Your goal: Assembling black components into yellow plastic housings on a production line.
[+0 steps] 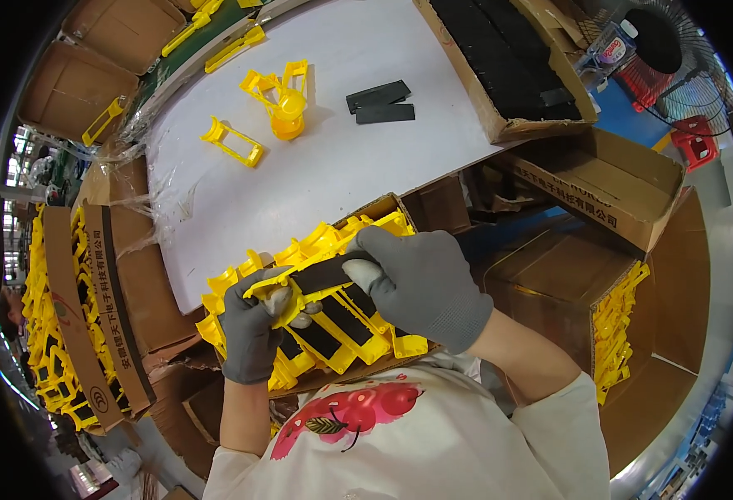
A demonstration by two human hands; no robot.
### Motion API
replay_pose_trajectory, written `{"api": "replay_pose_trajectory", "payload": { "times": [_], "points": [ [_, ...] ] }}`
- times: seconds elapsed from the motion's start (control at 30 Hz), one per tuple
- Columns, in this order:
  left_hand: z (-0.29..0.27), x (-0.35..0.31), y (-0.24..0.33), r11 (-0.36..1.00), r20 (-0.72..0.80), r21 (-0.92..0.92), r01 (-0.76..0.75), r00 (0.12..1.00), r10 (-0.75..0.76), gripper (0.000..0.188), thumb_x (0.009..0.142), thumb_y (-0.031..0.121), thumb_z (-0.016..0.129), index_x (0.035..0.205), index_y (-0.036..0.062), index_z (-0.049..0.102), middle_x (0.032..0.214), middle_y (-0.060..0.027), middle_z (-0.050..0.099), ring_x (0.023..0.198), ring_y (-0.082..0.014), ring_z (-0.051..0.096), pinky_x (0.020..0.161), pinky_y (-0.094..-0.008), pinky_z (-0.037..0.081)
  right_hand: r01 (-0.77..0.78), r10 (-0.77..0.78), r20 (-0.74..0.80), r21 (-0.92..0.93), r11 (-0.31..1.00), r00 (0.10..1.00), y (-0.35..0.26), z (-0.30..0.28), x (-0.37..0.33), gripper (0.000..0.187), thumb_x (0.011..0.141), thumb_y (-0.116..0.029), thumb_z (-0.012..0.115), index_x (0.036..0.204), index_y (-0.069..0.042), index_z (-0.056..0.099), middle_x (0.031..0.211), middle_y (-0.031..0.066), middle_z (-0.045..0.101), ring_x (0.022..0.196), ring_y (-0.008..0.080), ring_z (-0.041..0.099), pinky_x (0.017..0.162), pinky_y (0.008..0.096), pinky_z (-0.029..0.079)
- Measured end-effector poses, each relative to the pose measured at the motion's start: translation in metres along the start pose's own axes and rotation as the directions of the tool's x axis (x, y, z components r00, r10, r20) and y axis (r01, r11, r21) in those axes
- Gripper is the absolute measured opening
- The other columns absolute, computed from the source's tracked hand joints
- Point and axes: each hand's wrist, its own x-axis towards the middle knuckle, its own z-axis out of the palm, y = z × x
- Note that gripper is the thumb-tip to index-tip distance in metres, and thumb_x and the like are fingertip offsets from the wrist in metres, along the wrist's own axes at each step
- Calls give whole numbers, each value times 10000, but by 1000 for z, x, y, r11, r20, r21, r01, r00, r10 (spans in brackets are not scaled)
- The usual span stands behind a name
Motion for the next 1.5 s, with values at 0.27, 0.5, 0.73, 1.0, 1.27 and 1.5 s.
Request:
{"api": "replay_pose_trajectory", "payload": {
  "times": [0.27,0.5,0.73,1.0,1.27,1.5],
  "points": [
    [15,0,-1,998,-90,69,-5,996,11,271,866,5,618,1121,-87,610,952,-163,672,767,-228,696,659,-268,582,30,-72,-119,-321,947,990,-5,5,-9,329,818,-384,709,1006,-139,595,733,70,635,604,265,635,516,355,478],
    [3,4,12,951,123,308,30,990,-71,239,822,-76,653,1061,-78,655,876,-135,684,672,-178,674,610,-254,564,18,-19,-34,-20,1000,999,23,-5,-26,371,720,-232,823,996,-43,663,799,80,664,666,193,652,575,272,499],
    [30,4,21,856,-16,458,239,965,-261,142,822,-24,692,956,-22,648,782,-87,664,652,-126,660,517,-211,519,-143,139,-62,-72,987,988,16,14,-72,215,810,-243,747,854,-49,667,652,111,632,552,239,624,516,294,480],
    [-13,39,55,831,118,547,100,974,-195,254,745,18,729,928,60,558,793,-22,596,484,-58,540,386,-157,383,-257,232,-192,-117,959,953,34,17,-83,354,758,-410,748,861,-91,635,594,70,612,519,243,614,502,323,471],
    [5,62,46,691,314,722,29,876,-365,375,766,86,751,1087,79,557,843,-20,587,561,-57,518,507,-210,431,-184,111,-158,-599,779,981,33,25,-54,213,845,-272,659,750,-114,553,548,58,552,474,250,574,452,375,432],
    [38,71,-6,-28,338,941,-336,936,96,786,690,372,796,1323,76,435,946,-176,655,788,-369,661,668,-439,524,-133,136,-41,-603,787,990,42,15,-53,219,806,-296,685,796,-121,554,610,64,579,563,268,607,505,395,449]
  ]
}}
